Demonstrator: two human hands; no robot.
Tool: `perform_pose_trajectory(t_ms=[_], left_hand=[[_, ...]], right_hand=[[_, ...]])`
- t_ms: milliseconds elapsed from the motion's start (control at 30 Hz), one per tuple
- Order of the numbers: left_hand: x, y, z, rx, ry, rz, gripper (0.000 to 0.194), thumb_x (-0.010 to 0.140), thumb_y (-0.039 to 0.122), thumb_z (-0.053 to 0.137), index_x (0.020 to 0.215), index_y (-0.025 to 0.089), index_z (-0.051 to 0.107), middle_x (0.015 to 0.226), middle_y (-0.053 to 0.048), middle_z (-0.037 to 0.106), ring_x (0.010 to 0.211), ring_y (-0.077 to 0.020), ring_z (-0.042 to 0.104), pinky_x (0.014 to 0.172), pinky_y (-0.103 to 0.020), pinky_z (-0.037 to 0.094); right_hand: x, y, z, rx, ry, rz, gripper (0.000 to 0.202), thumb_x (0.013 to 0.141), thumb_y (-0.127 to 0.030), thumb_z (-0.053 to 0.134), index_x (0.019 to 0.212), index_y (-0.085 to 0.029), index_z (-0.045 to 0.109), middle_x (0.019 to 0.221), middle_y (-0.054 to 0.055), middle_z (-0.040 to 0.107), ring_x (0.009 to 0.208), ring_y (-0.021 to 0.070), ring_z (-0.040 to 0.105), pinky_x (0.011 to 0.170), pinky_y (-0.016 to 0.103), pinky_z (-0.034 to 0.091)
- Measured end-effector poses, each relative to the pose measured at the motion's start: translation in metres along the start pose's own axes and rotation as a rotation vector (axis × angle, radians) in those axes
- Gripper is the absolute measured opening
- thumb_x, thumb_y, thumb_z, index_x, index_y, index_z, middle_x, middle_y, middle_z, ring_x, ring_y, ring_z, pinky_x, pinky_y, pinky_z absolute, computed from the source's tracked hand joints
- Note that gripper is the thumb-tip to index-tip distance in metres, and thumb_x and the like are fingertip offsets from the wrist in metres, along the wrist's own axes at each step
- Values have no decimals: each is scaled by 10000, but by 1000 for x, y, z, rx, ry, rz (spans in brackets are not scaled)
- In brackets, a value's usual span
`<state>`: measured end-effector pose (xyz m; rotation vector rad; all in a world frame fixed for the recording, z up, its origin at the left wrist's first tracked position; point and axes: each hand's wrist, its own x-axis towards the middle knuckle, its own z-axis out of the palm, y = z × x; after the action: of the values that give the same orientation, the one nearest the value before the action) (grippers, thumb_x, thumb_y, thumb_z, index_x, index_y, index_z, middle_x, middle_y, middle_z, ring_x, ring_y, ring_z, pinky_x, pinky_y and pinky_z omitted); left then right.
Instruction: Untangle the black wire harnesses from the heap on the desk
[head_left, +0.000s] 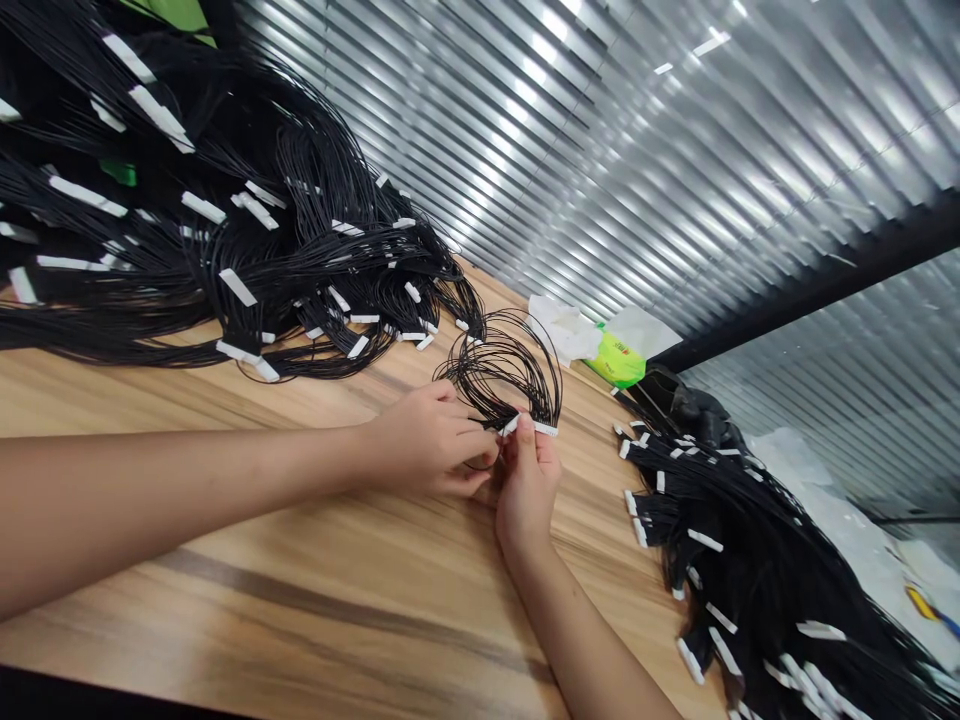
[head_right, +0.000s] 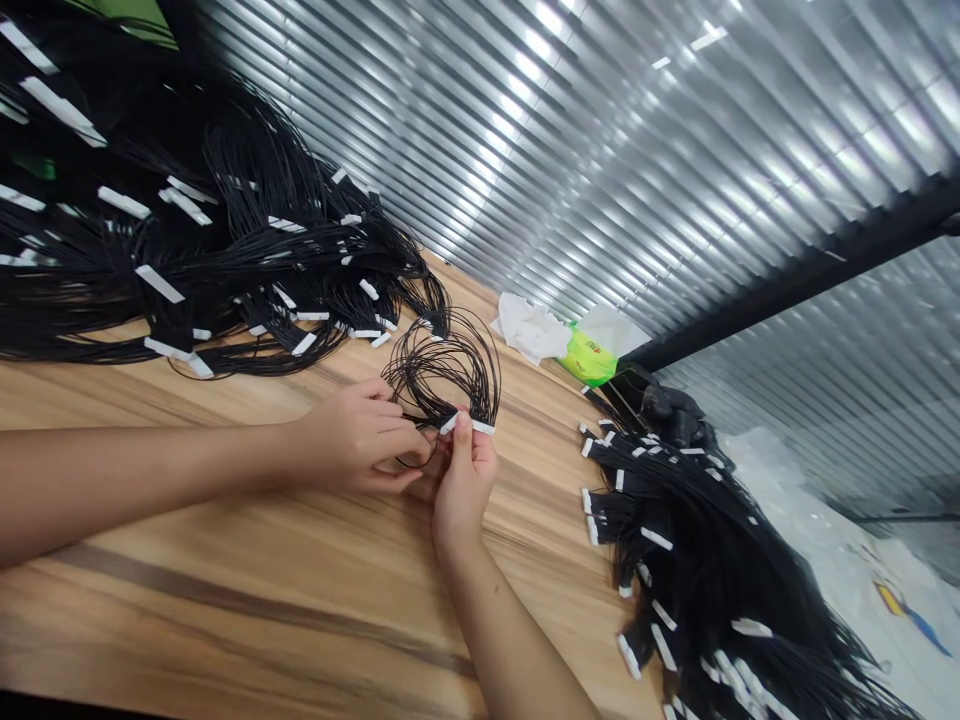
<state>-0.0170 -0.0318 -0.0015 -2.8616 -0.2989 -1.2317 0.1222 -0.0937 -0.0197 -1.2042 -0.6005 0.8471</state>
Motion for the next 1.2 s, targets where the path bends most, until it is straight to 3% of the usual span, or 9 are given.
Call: perform_pose_trajectory(t_ms=[100, 233, 333, 467, 567, 700, 833, 1067, 1200], left_hand=[[-1, 2, 0, 17, -23, 112, 112, 865, 299, 556, 881, 225, 638, 731, 37, 681, 685, -106, 572, 695, -315, 325], [-1, 3, -3, -6, -139, 237, 199, 939, 180, 459, 954, 257, 642, 869, 25, 711, 853, -113, 598, 802, -311, 362], [2, 6, -7, -57, -166, 353, 247, 951, 153, 429, 908, 254, 651, 909, 27, 715, 862, -118, 596, 865, -305, 393], [4, 10, -7, -152, -182, 462, 200, 900, 170, 502, 780, 237, 648, 781, 15, 699, 756, -125, 590, 842, -275, 448], [2, 12, -4, -233, -207, 427, 140, 874, 188, 538, 931, 219, 662, 799, 3, 702, 728, -133, 590, 770, -278, 470], [0, 13, -3, -316, -250, 370, 235, 849, 198, 574, 1078, 213, 629, 875, -3, 717, 776, -142, 616, 794, -285, 475], [0, 13, -2, -332, -268, 366, 180, 825, 209, 599, 1002, 209, 635, 843, -11, 713, 776, -152, 617, 800, -290, 471], [-1, 10, 2, -294, -314, 361, 54, 836, 246, 618, 866, 212, 647, 766, 14, 704, 763, -134, 621, 808, -289, 445], [-4, 4, 0, -150, -163, 223, 294, 926, 386, 504, 741, 201, 639, 665, 5, 688, 607, -119, 602, 607, -285, 397]], right_hand=[[-1, -1, 1, 24, 11, 39, 355, 713, -499, 707, 748, -178, 560, 597, -52, 559, 536, 99, 517, 511, 223, 403], [-5, -4, 3, 5, 13, 29, 370, 702, -516, 708, 753, -178, 566, 600, -47, 579, 522, 100, 525, 499, 227, 415], [-7, -5, 5, -6, -1, 44, 376, 705, -531, 696, 743, -182, 563, 587, -42, 580, 513, 105, 525, 490, 233, 413], [-8, -6, 6, -13, -7, 35, 358, 722, -519, 684, 795, -182, 590, 595, -45, 569, 526, 99, 519, 508, 231, 418], [-8, -8, 7, 7, -21, 7, 365, 699, -508, 710, 823, -179, 613, 617, -45, 565, 542, 92, 507, 532, 228, 428], [-7, -9, 6, -37, -40, -20, 366, 719, -529, 682, 820, -182, 622, 652, -31, 578, 550, 94, 491, 547, 240, 439], [-7, -10, 7, -56, -39, -41, 374, 726, -535, 674, 820, -175, 633, 721, -5, 627, 558, 90, 481, 573, 251, 452], [-5, -7, 6, -33, -5, -5, 356, 710, -510, 692, 808, -175, 623, 632, -37, 569, 557, 97, 490, 543, 232, 424], [0, -4, 2, -44, 16, -62, 312, 754, -484, 655, 797, -180, 599, 621, -49, 528, 569, 101, 482, 562, 236, 424]])
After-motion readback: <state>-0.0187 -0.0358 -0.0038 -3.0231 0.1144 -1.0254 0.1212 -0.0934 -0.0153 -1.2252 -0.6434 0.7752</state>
